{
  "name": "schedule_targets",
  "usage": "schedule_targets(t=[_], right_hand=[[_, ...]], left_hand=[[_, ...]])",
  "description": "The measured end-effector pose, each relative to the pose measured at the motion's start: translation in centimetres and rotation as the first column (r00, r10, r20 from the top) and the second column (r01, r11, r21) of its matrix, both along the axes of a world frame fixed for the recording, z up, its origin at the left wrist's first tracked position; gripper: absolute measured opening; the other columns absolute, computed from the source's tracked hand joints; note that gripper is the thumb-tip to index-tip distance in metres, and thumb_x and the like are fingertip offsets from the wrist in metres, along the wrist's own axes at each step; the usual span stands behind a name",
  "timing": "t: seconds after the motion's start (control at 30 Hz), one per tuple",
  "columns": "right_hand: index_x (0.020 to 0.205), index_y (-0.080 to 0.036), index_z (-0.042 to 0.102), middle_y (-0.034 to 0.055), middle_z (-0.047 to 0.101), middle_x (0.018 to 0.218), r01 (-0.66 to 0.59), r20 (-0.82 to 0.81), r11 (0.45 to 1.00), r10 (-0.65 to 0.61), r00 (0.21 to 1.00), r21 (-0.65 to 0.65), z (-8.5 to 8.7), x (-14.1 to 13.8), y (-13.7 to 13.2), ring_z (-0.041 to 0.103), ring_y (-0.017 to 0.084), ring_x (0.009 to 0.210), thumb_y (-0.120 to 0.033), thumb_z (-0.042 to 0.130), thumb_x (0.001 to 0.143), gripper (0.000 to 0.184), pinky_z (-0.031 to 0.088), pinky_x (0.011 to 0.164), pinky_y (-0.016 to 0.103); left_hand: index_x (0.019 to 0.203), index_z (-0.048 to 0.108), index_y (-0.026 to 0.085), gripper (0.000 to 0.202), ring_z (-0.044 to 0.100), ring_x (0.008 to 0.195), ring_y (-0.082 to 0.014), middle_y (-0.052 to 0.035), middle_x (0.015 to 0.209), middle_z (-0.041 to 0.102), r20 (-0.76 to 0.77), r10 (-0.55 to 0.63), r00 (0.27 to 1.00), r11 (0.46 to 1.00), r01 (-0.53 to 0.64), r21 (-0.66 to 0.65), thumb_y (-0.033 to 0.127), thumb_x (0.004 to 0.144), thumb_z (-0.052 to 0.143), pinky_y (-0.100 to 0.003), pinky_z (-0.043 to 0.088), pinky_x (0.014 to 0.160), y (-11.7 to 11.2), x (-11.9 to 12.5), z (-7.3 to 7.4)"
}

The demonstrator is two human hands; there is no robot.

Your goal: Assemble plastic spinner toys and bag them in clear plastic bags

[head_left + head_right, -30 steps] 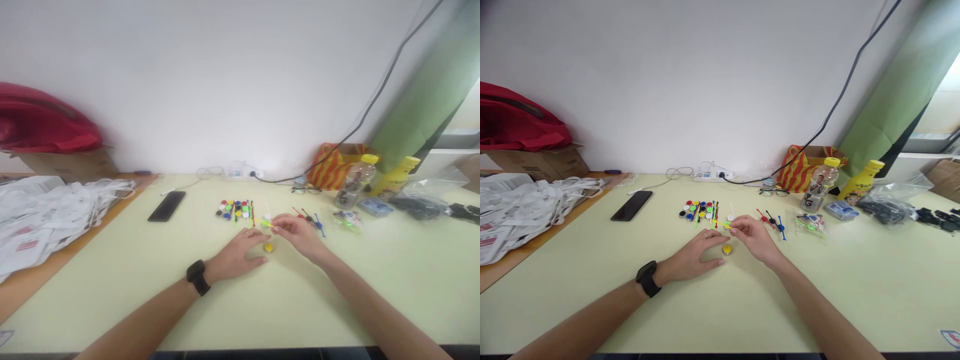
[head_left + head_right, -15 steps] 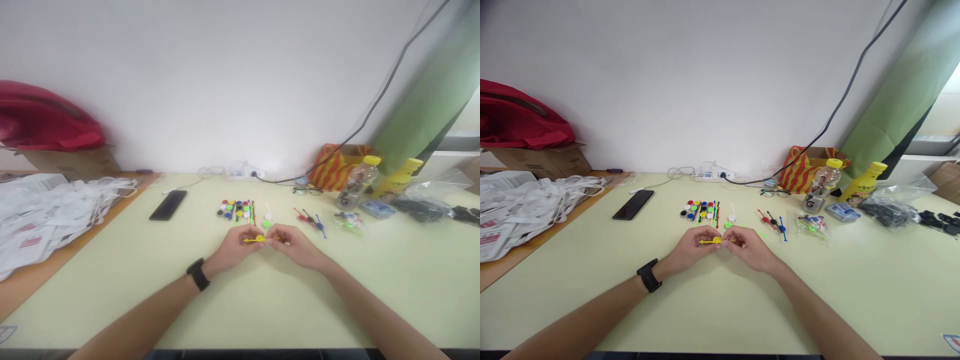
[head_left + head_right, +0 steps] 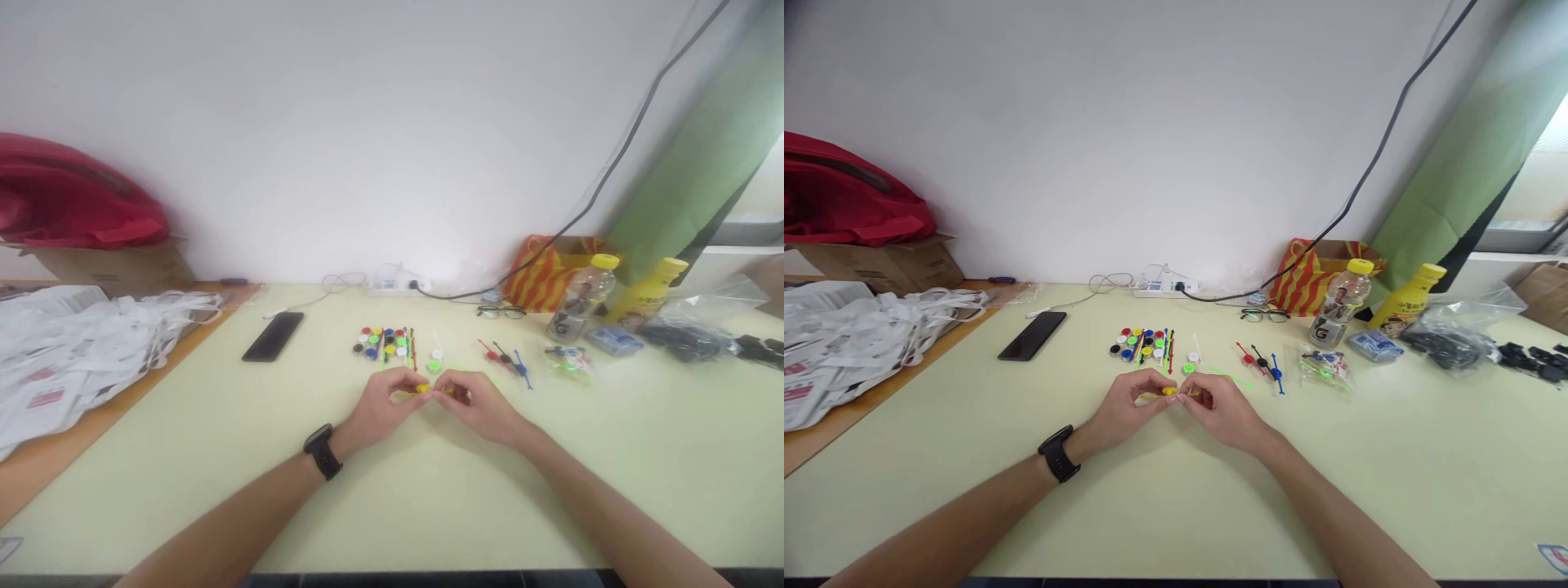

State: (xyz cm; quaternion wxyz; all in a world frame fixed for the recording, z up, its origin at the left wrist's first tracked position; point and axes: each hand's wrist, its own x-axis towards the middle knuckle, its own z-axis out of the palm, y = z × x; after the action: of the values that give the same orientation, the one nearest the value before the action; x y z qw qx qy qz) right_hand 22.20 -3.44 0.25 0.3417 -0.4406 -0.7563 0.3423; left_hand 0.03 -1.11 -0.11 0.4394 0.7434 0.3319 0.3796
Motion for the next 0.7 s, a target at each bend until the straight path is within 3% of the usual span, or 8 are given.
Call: schedule_targets(t=[0.33,0.47,0.7], right_hand=[[0.090,-0.020,0.067,-0.0023,0.055,0.068,-0.020,-0.016,1.000,0.020,1.000,-0.003,0.8,0.1,-0.3,0.043,0.013,0.062,-0.037,0.059,0.097,0.020,0.035,0.056,0.026],[0.105,-0.022,0.063,-0.0055,0.044,0.066,0.023,-0.061,0.999,-0.021,0.998,0.031,0.7,0.2,-0.2,0.041,0.013,0.060,-0.036,0.059,0.097,0.016,0.035,0.055,0.026],[0.125,-0.025,0.049,-0.0023,0.057,0.078,0.060,-0.074,0.982,-0.047,0.996,0.177,0.2,0.3,-0.3,0.050,0.014,0.065,-0.032,0.052,0.100,0.026,0.043,0.061,0.027]], left_hand=[[0.091,0.070,0.017,0.019,0.066,0.086,-0.0195,-0.0070,0.091,0.071,-0.045,0.010,0.999,0.994,-0.005,0.108,0.035,0.091,0.071,-0.033,0.053,0.081,0.2,-0.2,0.4],[0.092,0.068,0.016,0.019,0.067,0.087,-0.0194,-0.0067,0.091,0.071,0.018,0.034,0.999,0.997,-0.035,0.063,0.035,0.090,0.072,-0.033,0.054,0.082,0.3,-0.2,-0.2],[0.094,0.068,0.016,0.023,0.067,0.083,-0.0171,-0.0046,0.088,0.070,0.154,0.053,0.987,0.993,-0.036,-0.114,0.036,0.087,0.076,-0.032,0.056,0.081,0.9,-0.4,-0.4]])
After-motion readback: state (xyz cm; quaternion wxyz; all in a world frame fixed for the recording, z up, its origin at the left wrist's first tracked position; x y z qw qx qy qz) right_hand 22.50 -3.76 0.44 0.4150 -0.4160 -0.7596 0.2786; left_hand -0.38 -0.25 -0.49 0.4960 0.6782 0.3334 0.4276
